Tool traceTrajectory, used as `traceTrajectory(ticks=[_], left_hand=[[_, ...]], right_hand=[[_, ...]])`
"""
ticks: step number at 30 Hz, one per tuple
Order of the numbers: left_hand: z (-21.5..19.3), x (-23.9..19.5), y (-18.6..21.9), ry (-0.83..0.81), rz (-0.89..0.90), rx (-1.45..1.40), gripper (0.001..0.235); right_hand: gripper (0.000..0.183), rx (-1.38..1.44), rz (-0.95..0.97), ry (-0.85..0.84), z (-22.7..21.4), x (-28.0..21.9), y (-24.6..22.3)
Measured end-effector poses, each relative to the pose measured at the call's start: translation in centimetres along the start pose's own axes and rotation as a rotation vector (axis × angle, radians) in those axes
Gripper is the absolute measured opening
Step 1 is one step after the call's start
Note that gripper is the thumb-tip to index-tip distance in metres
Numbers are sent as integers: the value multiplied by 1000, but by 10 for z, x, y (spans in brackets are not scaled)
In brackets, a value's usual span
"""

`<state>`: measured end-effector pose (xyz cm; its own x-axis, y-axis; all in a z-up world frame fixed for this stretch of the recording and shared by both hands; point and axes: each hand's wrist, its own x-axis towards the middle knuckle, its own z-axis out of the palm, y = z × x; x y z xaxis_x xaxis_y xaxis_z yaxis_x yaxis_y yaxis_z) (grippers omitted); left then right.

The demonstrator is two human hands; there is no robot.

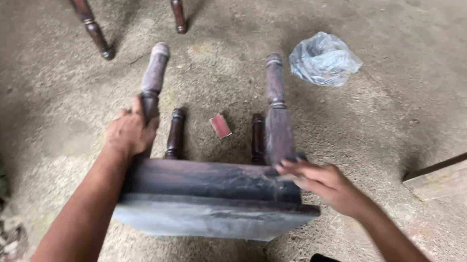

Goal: The person sands the legs and frame of a small wooden stool using a sanding block. They work on each leg and the connecting frame, rotating the stool to access different sides.

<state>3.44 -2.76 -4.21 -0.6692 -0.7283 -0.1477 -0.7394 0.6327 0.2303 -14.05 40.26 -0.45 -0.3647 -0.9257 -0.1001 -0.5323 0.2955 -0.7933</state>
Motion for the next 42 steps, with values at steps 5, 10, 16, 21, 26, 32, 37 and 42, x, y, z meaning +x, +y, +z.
traceTrajectory(ticks=[5, 10, 16, 21, 26, 32, 37, 42], left_hand=[[-4, 3, -70, -150, 236, -261, 88], [-34, -116, -100, -317, -3, -943, 78], [105, -141, -86, 478, -218, -1750, 58], [90, -146, -75, 742, -181, -1355, 55], [98, -143, -79, 793, -61, -1221, 50], [88, -147, -80, 769, -34, -1158, 43], [89, -145, -79, 738, -44, -1229, 45], [90, -142, -78, 777, -71, -1305, 47]], right_hand=[[36, -146, 363, -141, -18, -24, -35], [42, -274, -514, -177, 68, 44, -80], [29, -230, -367, -285, 180, 151, -150], [28, -233, -65, -308, 130, 105, -129], [44, -234, 13, -242, 60, 42, -84], [40, -589, 38, 73, 151, 126, -114], [28, -463, -19, 59, 192, 180, -165], [29, -428, 155, -69, 166, 171, -192]])
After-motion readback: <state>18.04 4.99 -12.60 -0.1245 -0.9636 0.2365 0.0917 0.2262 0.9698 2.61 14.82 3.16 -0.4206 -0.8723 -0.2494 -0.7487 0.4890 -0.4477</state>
